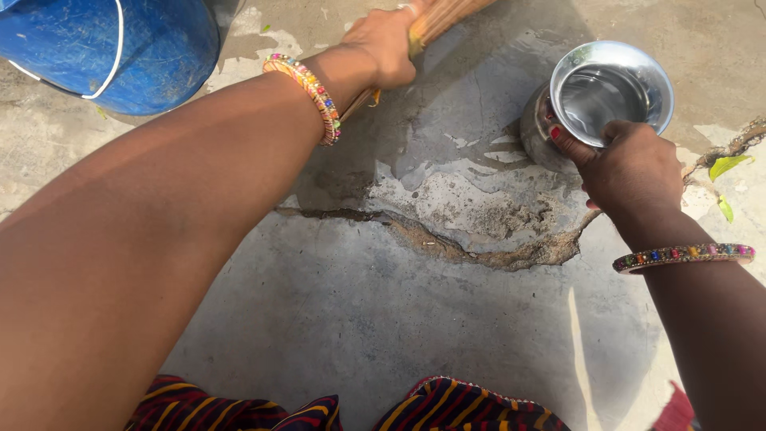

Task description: The person pours water from a metal pot onto a bundle of sticks and the ground, refills the pot from a blue bucket, and then sweeps the wet concrete using the bundle of sticks.

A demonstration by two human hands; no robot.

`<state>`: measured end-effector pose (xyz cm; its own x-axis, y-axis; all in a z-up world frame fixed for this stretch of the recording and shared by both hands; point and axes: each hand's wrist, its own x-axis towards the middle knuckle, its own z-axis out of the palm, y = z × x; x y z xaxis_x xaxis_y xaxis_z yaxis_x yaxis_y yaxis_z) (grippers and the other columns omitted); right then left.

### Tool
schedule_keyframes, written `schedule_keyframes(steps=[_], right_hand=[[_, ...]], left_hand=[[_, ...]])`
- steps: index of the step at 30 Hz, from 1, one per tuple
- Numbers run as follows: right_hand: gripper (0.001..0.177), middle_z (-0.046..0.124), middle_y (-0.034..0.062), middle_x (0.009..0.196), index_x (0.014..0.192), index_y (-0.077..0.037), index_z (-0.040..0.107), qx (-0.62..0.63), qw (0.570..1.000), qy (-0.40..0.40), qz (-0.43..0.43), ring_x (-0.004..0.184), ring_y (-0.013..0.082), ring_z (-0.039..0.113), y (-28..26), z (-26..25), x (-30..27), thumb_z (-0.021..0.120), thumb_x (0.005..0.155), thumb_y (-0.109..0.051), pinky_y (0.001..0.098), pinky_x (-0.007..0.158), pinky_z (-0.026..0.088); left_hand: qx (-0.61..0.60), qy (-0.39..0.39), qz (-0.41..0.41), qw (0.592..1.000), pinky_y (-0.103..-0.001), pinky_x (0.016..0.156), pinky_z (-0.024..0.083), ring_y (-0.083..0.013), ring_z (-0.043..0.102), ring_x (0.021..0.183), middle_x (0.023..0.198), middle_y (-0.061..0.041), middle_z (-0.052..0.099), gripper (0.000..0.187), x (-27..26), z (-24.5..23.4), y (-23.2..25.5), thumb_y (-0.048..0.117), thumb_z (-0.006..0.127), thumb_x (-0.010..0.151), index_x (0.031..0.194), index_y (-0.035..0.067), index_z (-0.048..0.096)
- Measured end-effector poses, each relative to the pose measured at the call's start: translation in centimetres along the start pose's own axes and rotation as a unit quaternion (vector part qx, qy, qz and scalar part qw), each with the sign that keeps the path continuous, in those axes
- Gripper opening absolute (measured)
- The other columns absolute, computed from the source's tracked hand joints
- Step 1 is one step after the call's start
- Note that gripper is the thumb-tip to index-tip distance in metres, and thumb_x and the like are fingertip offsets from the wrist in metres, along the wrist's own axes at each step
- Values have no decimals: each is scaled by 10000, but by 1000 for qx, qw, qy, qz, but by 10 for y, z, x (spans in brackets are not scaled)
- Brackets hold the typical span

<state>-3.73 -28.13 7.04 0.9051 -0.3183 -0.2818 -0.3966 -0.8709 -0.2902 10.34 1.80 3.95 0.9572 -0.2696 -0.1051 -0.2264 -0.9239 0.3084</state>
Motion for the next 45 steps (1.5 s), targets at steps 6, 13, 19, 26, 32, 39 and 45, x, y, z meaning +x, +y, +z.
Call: schedule_keyframes(steps=[6,13,19,26,32,39,45], right_hand=[[698,732,171,669,1199,-68,725,-41,999,24,-21,750,298,760,4,3,10,689,916,-705,441,750,569],[720,701,191,751,1133,-27,749,-66,993,64,-69,779,356,733,11,9,10,725,898,-708,485,725,579],[696,709,173,652,1135,-37,750,-46,996,50,-64,693,299,738,10,8,8,676,908,-690,439,714,570],[711,724,110,682,1154,-22,737,-4,1000,4,-17,559,218,712,5,2,3,697,924,-694,367,672,573],[778,719,143,717,1349,-40,627,-35,999,2,7,606,219,725,-6,-2,-3,692,903,-674,379,686,589],[787,726,162,703,1326,-13,655,-19,1000,6,-12,585,230,729,-1,1,0,654,887,-667,376,686,582],[825,735,141,718,1367,-9,620,4,1000,1,-4,572,219,725,-2,1,-1,692,897,-683,367,624,583]], left_hand=[[-89,55,-271,957,-420,865,581,-334,686,1089,1150,-170,679,705,88,49,-31,162,703,754,1415,151,458],[2,-88,-112,990,-436,985,538,-353,675,1167,1266,-212,676,679,80,78,31,166,673,866,1497,73,441],[40,-145,82,985,-452,1009,522,-369,652,1179,1293,-179,671,1045,8,41,63,78,696,848,1650,403,110],[129,-74,-102,984,-467,953,548,-372,659,1158,1258,-185,672,956,-36,15,-15,146,714,884,1641,394,187],[-5,-26,-301,953,-406,995,526,-318,658,1170,1296,-190,641,1011,-24,13,-54,184,678,882,1650,307,32],[-107,-110,-194,969,-376,960,572,-292,686,1124,1319,-176,622,1042,-27,55,30,110,643,843,1645,252,-7],[-45,-194,-35,979,-397,951,570,-285,679,1093,1261,-144,648,1072,-67,45,57,80,674,819,1640,353,40]])
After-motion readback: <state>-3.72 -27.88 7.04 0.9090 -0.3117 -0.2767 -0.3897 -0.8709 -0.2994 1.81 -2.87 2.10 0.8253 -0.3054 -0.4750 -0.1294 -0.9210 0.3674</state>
